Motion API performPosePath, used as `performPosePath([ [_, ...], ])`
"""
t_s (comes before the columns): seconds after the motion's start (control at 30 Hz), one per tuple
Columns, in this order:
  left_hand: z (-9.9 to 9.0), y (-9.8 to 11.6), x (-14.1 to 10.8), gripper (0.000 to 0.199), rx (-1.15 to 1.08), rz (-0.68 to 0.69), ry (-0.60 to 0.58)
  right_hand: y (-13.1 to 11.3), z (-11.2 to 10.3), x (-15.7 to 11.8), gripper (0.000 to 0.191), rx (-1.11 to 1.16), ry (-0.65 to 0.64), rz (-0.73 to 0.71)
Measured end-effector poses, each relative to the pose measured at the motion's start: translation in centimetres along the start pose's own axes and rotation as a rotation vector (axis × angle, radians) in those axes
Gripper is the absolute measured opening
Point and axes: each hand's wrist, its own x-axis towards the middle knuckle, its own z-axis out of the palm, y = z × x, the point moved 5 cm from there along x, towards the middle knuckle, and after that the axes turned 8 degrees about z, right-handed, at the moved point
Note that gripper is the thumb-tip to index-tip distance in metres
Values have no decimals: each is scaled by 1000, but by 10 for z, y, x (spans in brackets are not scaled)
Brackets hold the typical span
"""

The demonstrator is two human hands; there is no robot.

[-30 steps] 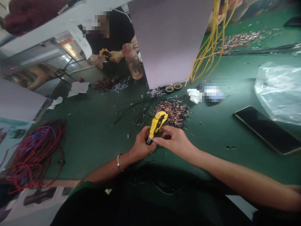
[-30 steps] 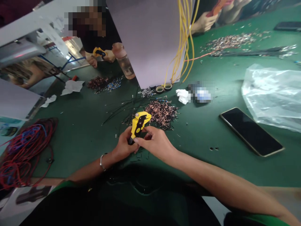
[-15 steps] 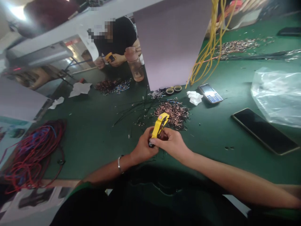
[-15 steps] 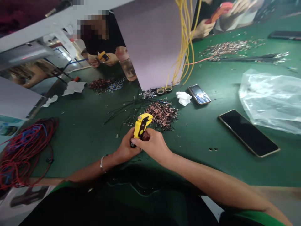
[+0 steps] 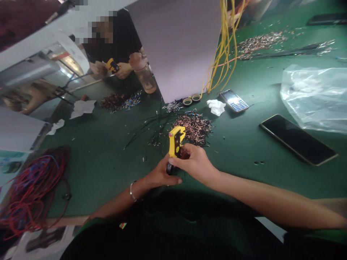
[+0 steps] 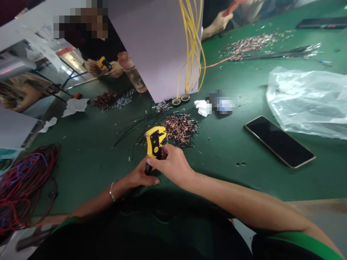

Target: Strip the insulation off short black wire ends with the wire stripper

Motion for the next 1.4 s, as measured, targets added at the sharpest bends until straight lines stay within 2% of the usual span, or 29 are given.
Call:
performPosePath([
  [0.1, -6, -6, -3, 62, -17, -74, 73, -2, -1, -2, 29, -58, -22, -17],
  [0.2, -9, -7, -5, 58, -172, -129, 124, -7, -4, -6, 26, -60, -90, -75],
  [0.3, -8, 0, -2, 51, -326, -106, 108, -15, -10, -12, 25, 36, -143, -171],
  [0.4, -6, 7, 3, 51, -368, -60, 59, -23, -20, -14, 33, 67, -84, -273],
  [0.53, -5, 11, 4, 65, -331, -30, 23, -27, -27, -13, 31, -44, 43, -337],
  [0.73, -8, 10, 2, 63, -221, 7, 31, -25, -26, -14, 32, -139, 118, -364],
  [1.03, -9, 9, 3, 45, -94, 6, 67, -22, -22, -11, 35, -171, 93, -344],
  [1.2, -6, 9, 2, 39, -89, -19, 101, -18, -20, -8, 29, -160, 80, -338],
  [1.4, -9, 6, -3, 33, 32, -13, 164, -16, -21, -6, 25, -184, 71, -310],
])
